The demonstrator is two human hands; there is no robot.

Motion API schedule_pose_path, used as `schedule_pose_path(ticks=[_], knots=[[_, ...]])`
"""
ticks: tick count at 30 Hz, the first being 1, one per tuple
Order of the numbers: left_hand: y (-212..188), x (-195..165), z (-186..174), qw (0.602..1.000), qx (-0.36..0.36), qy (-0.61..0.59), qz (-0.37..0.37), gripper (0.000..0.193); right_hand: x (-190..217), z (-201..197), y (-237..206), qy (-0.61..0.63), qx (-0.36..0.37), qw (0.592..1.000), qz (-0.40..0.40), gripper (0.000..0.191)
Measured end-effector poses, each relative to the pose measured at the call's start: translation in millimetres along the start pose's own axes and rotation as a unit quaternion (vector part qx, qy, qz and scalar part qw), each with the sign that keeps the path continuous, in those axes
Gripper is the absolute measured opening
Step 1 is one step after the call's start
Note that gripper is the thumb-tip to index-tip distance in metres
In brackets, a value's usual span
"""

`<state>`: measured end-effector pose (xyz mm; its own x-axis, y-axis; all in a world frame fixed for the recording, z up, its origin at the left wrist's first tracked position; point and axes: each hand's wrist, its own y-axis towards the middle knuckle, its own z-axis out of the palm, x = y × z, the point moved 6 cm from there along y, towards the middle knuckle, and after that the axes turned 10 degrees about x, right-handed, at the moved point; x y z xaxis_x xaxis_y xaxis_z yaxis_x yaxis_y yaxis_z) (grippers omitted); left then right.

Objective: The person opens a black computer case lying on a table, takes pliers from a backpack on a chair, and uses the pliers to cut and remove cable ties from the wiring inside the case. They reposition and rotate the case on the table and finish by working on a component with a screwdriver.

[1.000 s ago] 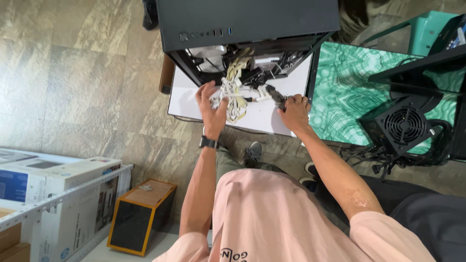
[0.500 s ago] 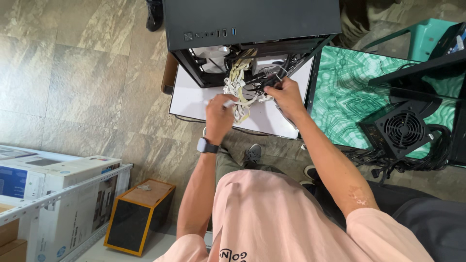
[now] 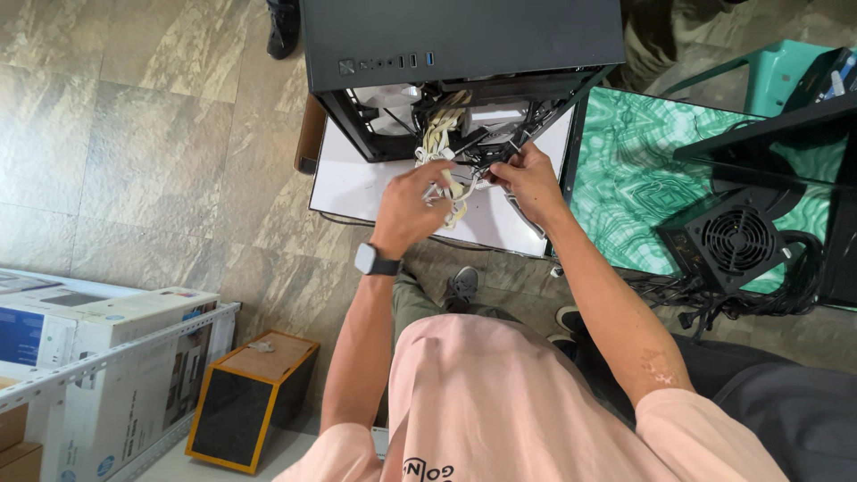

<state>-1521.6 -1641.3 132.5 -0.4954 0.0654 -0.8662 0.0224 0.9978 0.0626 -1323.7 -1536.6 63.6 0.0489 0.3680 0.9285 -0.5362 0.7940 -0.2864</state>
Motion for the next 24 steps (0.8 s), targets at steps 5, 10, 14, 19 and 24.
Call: schedule_pose_path(ticks=[5, 10, 14, 19, 24], knots=[[18.7, -41.1, 22.9, 0.968, 0.066, 0.237, -0.047, 0.045, 3.6, 5.9, -2.3, 0.039, 0.007, 0.998, -0.039, 0.041], [23.0, -34.5, 48.3, 0.942, 0.043, 0.331, -0.025, 0.016, 3.4, 16.0, -4.3, 0.04, -0.004, 0.999, -0.036, 0.049], [15.9, -15.5, 48.2, 0.986, -0.016, 0.16, -0.04, 0.018, 5.0, 18.2, -8.3, 0.015, -0.015, 0.998, -0.062, 0.046], [12.5, 19.4, 45.4, 0.997, 0.037, 0.009, -0.073, 0.022, 1.6, 22.4, -10.4, 0.02, -0.004, 0.996, -0.082, 0.041], [12.1, 51.7, 45.7, 0.949, 0.004, -0.31, -0.058, 0.024, -1.4, 26.5, -8.1, 0.049, 0.002, 0.996, -0.074, 0.034]])
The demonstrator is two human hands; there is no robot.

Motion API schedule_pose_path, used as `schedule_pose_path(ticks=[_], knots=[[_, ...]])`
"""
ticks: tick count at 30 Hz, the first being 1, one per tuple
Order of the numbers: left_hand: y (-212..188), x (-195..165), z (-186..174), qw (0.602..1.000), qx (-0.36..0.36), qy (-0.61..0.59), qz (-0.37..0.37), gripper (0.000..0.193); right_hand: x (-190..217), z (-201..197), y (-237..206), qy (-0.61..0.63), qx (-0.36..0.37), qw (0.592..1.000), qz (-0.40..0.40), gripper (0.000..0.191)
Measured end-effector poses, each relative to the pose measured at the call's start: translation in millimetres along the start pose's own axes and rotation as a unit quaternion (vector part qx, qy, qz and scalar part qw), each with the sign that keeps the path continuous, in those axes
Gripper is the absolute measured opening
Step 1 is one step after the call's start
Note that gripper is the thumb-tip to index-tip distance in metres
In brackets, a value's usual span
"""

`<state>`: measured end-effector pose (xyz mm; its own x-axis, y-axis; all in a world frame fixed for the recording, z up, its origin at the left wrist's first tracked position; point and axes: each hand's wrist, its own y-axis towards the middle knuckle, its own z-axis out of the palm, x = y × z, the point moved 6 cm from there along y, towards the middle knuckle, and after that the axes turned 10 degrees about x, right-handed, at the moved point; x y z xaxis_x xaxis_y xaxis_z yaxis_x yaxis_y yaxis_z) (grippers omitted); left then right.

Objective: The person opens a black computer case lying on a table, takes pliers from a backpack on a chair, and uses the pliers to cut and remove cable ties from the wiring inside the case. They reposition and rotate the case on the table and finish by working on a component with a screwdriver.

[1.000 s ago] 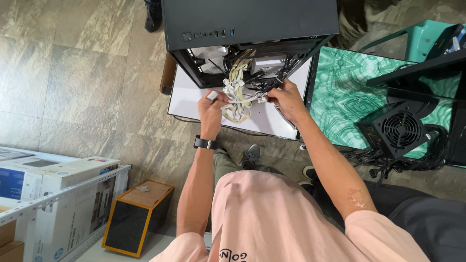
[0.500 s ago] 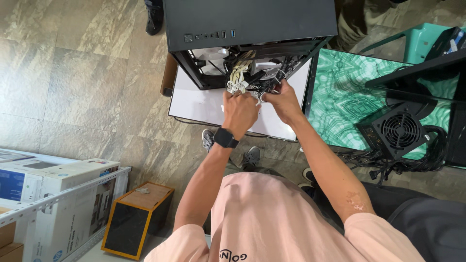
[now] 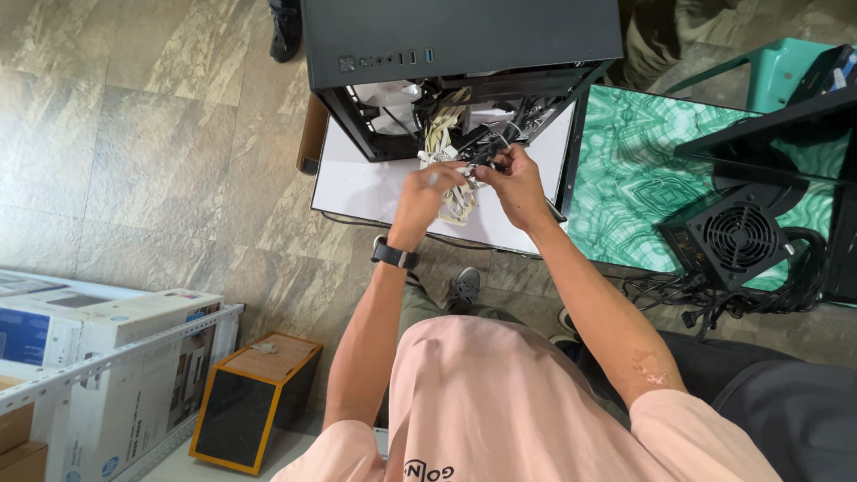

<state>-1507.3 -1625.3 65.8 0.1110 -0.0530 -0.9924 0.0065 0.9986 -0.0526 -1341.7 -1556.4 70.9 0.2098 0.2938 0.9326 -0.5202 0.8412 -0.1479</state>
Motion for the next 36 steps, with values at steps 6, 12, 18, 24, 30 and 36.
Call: schedule_pose_path(ticks=[6, 12, 18, 24, 30, 36], knots=[[1.9, 9.1, -3.2, 0.983, -0.065, -0.128, -0.118, 0.022, 3.3, -1.2, -1.3, -0.009, -0.022, 1.0, 0.014, 0.019], [-5.1, -12.0, 10.6, 0.989, -0.101, 0.065, -0.085, 0.024, 10.1, 9.9, -3.4, 0.064, 0.016, 0.997, 0.026, 0.02], [-4.7, 0.2, 5.8, 0.984, -0.129, -0.109, -0.053, 0.02, 10.6, 6.0, -2.0, 0.003, 0.004, 1.0, 0.019, 0.027], [-7.6, -43.0, 11.1, 0.986, -0.014, 0.153, -0.069, 0.035, 10.9, -17.3, -2.4, -0.108, -0.087, 0.99, 0.039, 0.026], [29.9, -83.7, 26.3, 0.888, -0.081, 0.438, 0.113, 0.069, 23.8, -17.3, -8.5, -0.148, -0.07, 0.986, -0.019, 0.042], [61.9, -51.4, 32.8, 0.907, -0.124, 0.397, 0.063, 0.045, 46.3, -32.1, -31.7, -0.344, -0.196, 0.908, -0.138, 0.034]])
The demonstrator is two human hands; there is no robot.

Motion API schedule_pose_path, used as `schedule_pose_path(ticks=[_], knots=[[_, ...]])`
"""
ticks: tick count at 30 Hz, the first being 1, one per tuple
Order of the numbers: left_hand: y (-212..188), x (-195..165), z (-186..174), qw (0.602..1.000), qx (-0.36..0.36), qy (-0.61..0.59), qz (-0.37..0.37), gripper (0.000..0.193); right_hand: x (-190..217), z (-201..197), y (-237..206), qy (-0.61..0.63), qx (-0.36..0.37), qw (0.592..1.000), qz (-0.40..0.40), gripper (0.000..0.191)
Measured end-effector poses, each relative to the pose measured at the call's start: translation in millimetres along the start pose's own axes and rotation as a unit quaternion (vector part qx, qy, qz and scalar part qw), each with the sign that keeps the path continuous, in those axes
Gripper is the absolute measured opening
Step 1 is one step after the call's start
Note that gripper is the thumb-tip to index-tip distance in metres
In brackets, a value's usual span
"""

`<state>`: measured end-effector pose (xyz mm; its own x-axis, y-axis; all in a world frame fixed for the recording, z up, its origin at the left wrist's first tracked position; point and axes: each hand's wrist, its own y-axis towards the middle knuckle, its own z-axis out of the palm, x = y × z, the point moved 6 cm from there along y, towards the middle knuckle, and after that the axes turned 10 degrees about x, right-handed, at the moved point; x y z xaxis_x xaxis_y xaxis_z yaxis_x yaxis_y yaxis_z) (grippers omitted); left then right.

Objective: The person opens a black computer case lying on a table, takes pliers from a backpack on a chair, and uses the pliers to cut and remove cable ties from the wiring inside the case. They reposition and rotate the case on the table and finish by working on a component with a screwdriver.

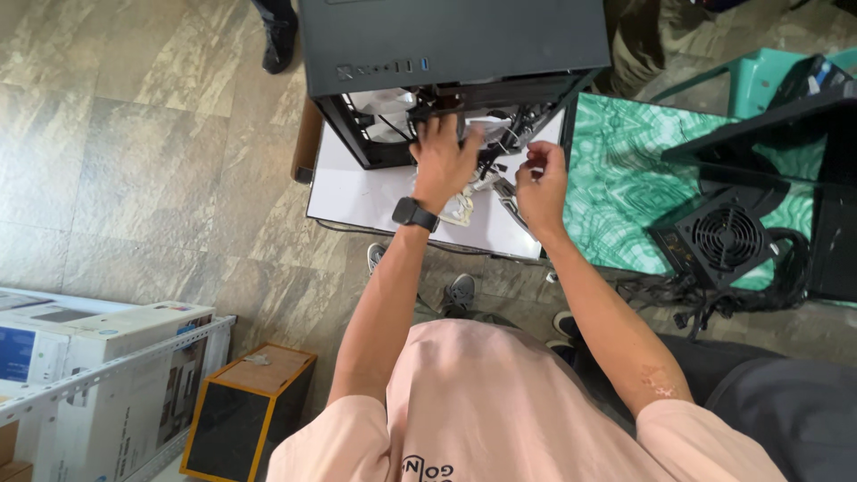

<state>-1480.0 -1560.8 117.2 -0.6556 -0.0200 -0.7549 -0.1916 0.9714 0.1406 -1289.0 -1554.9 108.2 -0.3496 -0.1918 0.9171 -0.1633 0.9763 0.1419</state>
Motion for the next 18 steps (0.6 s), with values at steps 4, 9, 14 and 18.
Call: schedule_pose_path(ticks=[4, 9, 14, 18], knots=[[-12.9, 7.5, -0.7, 0.995, -0.078, -0.057, -0.027, 0.02, 2.0, 3.9, 1.5, 0.199, 0.095, 0.975, -0.017, 0.021], [-33.8, 11.0, -1.3, 0.998, -0.064, -0.026, -0.001, 0.018, 15.4, 19.5, 13.5, 0.405, 0.124, 0.899, 0.108, 0.033], [-32.6, 9.1, -2.6, 0.998, -0.06, 0.013, 0.024, 0.014, 34.5, 39.8, 22.8, 0.357, 0.146, 0.911, 0.146, 0.031], [-29.1, 12.6, -1.7, 1.0, -0.011, -0.017, 0.019, 0.013, 40.1, 53.5, 33.6, 0.459, 0.091, 0.872, 0.141, 0.015]])
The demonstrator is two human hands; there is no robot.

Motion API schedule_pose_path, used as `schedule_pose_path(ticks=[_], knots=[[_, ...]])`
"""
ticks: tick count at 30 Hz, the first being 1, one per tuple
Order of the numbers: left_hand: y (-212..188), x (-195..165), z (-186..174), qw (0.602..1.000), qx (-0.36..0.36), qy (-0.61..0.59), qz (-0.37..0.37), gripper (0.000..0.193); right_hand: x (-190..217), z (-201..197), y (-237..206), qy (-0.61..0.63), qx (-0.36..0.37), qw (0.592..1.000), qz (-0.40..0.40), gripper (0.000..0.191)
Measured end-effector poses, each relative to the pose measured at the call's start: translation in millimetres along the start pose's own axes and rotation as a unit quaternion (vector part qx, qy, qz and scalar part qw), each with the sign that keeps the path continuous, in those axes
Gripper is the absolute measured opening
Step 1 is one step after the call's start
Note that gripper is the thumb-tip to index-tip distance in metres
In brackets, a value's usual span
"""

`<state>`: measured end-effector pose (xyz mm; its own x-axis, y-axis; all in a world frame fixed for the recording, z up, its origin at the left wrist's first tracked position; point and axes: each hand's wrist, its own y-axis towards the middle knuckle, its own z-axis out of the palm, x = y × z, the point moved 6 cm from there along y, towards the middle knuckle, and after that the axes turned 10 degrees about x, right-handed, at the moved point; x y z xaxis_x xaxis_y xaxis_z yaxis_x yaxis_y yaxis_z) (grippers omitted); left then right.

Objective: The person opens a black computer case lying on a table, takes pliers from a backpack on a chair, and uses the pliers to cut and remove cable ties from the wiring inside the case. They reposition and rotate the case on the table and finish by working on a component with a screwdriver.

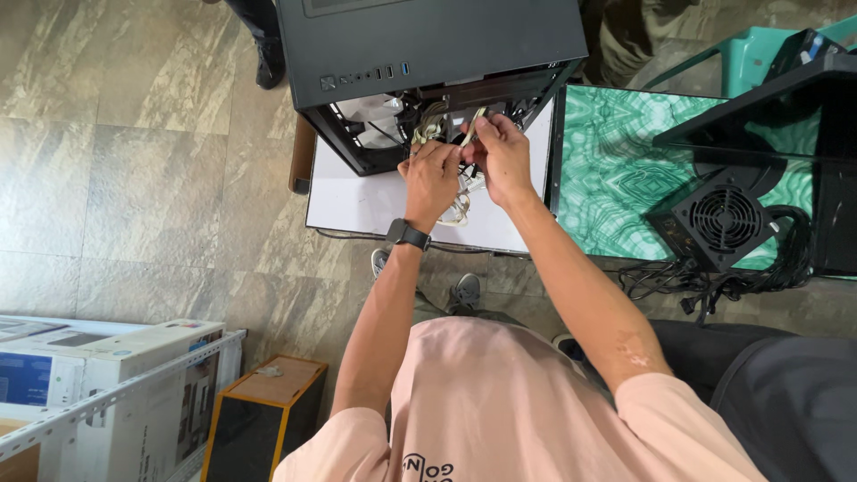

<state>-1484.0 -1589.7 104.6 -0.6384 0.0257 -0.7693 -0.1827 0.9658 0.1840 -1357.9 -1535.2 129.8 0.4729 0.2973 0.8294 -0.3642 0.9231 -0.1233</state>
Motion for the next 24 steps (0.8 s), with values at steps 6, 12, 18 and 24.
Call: schedule_pose_path(ticks=[6, 12, 18, 24], knots=[[14.4, 1.5, -1.4, 0.997, -0.059, -0.034, 0.03, 0.015, 5.1, 25.4, 21.0, 0.019, -0.023, 0.993, -0.111, 0.007], [1.3, 1.5, 2.1, 0.997, -0.064, -0.03, 0.01, 0.011, -15.1, 5.5, 8.9, 0.025, 0.027, 0.999, 0.009, 0.011], [-4.3, -19.7, 1.7, 0.999, -0.008, 0.013, 0.051, 0.01, -18.1, -26.9, -10.6, 0.014, 0.013, 0.996, 0.086, 0.014], [2.9, -13.7, -18.2, 0.998, 0.044, 0.012, 0.042, 0.014, -14.0, -37.6, -12.5, -0.1, 0.012, 0.99, 0.096, 0.014]])
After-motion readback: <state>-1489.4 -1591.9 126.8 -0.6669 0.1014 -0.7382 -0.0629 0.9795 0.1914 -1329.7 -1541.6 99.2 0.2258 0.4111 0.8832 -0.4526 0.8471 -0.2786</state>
